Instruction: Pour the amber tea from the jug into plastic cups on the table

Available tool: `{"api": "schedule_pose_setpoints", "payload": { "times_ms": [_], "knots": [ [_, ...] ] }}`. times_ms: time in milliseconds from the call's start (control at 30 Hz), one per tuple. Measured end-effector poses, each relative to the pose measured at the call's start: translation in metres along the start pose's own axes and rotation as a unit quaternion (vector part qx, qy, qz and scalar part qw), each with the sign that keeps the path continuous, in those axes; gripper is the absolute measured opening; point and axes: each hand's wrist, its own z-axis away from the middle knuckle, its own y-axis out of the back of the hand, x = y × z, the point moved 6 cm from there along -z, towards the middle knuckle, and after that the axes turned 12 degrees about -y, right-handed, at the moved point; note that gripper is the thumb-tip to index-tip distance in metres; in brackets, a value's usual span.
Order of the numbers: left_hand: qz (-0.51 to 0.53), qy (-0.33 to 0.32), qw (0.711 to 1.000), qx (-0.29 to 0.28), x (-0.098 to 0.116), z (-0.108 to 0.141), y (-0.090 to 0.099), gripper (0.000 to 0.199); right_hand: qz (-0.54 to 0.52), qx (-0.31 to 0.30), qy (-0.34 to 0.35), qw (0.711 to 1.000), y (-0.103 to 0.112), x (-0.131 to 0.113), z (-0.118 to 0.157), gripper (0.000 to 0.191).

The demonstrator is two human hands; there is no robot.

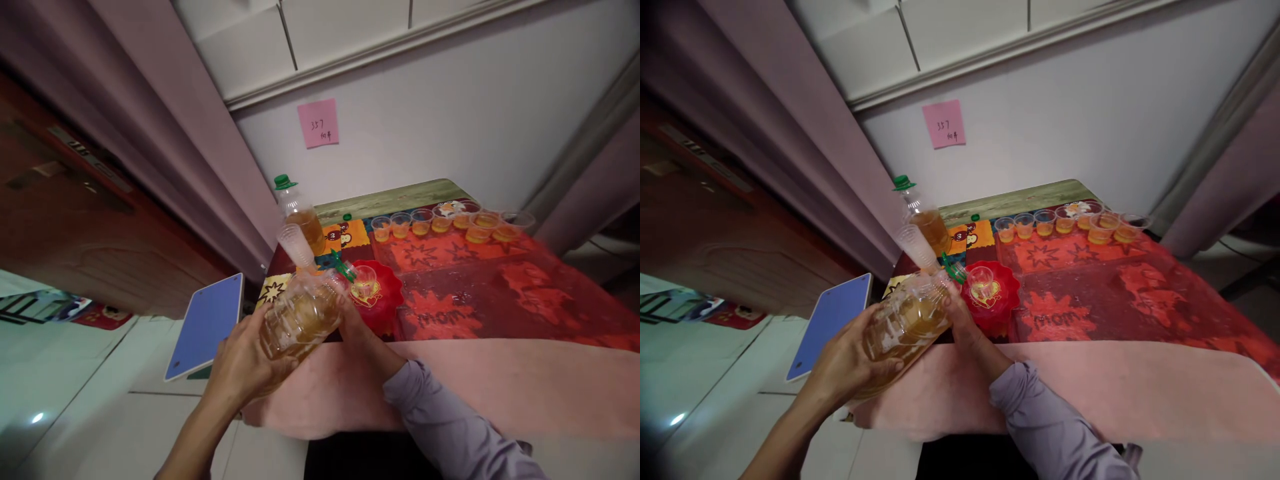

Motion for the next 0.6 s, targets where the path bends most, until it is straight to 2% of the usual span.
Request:
{"api": "schedule_pose_setpoints", "payload": {
  "times_ms": [100,333,467,600],
  "knots": [
    [-0.009,0.006,1.0,-0.012,0.005,-0.003,0.002,0.104,-0.007,0.014,-0.014,1.0,0.006,0.006,-0.006,0.08],
    [-0.011,0.005,1.0,-0.018,0.006,-0.006,0.003,0.101,0.0,0.034,-0.018,0.999,0.012,0.012,-0.01,0.065],
    [-0.017,-0.001,1.0,-0.012,0.008,-0.007,0.006,0.096,-0.006,0.036,-0.021,0.999,0.011,0.014,-0.01,0.063],
    [-0.036,0.002,0.999,-0.034,0.011,-0.009,0.007,0.097,-0.027,0.045,-0.015,0.999,0.012,0.016,-0.01,0.064]
  ]
}}
